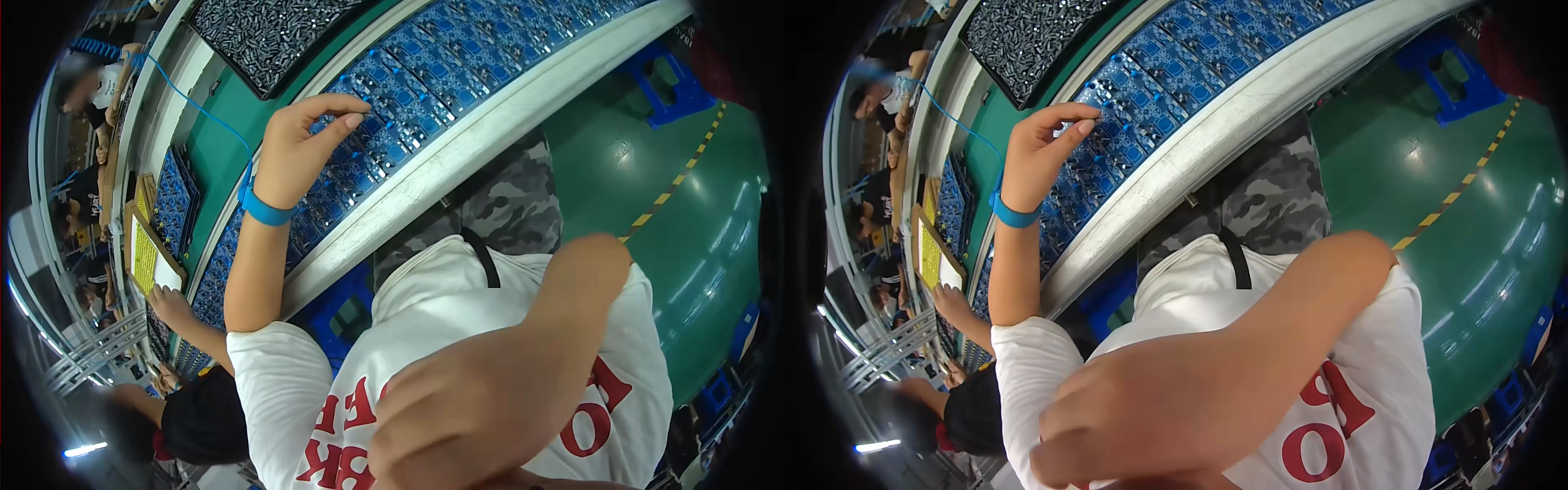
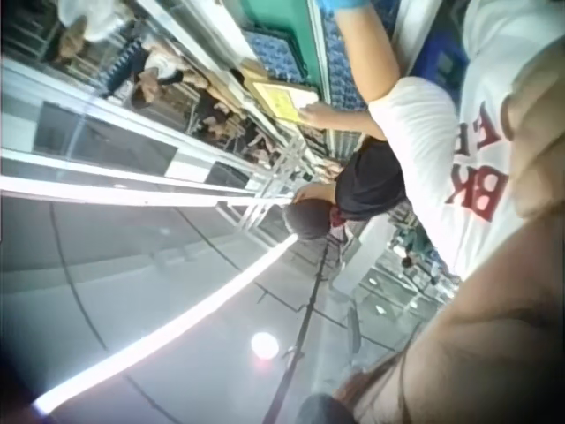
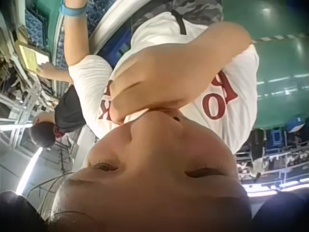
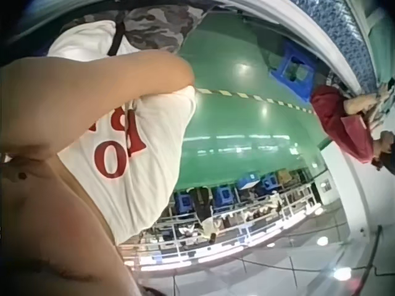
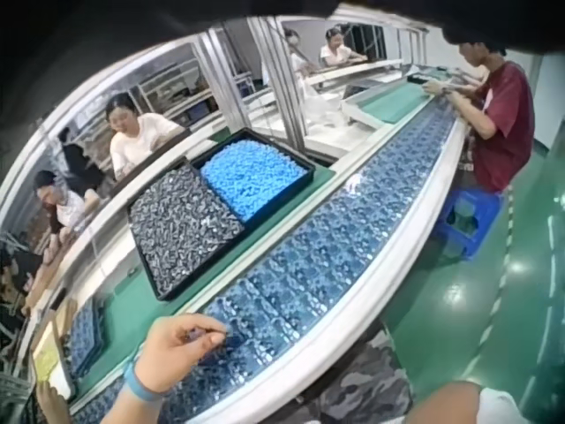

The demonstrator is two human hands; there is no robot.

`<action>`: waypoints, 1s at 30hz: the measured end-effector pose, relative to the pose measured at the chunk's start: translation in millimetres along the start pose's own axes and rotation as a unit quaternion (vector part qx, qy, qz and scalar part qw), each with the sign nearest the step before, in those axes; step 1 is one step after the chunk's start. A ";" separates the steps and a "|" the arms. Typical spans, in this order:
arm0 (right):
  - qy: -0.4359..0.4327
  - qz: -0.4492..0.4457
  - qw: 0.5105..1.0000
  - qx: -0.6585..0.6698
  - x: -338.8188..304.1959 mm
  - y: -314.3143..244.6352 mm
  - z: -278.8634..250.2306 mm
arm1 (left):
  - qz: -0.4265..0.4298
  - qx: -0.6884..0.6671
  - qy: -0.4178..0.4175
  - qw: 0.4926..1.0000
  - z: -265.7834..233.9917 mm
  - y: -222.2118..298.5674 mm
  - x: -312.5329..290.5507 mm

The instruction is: Placing small electronic components into slots on circuit boards on an assembly line.

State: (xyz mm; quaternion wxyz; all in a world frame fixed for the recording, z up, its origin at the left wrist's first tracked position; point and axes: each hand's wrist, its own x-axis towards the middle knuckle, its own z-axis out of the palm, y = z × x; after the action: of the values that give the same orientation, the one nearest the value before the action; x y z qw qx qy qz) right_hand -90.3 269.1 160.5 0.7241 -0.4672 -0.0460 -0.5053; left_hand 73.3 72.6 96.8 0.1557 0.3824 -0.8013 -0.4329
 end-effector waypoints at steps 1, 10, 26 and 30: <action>0.003 -0.040 0.997 -0.058 -2.3 -0.5 1.1 | -0.003 0.003 -0.004 1.000 1.7 -0.8 0.8; 0.011 -0.110 0.964 -0.241 -13.3 -25.8 -8.6 | 0.114 0.111 0.042 0.986 24.7 3.5 6.4; -0.025 -0.354 0.767 -0.534 -29.4 -43.3 -41.2 | 0.292 0.353 0.049 0.888 28.7 -4.8 21.1; -0.006 -0.369 0.735 -0.569 -24.8 -38.9 -39.7 | 0.283 0.325 0.047 0.901 28.8 -7.5 21.3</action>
State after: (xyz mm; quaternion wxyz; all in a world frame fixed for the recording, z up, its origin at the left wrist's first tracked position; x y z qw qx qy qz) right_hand -148.6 255.4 149.4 0.0797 -0.7415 0.0768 -0.6618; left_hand 46.2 70.7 72.3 0.1763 0.1890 -0.9637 -0.0671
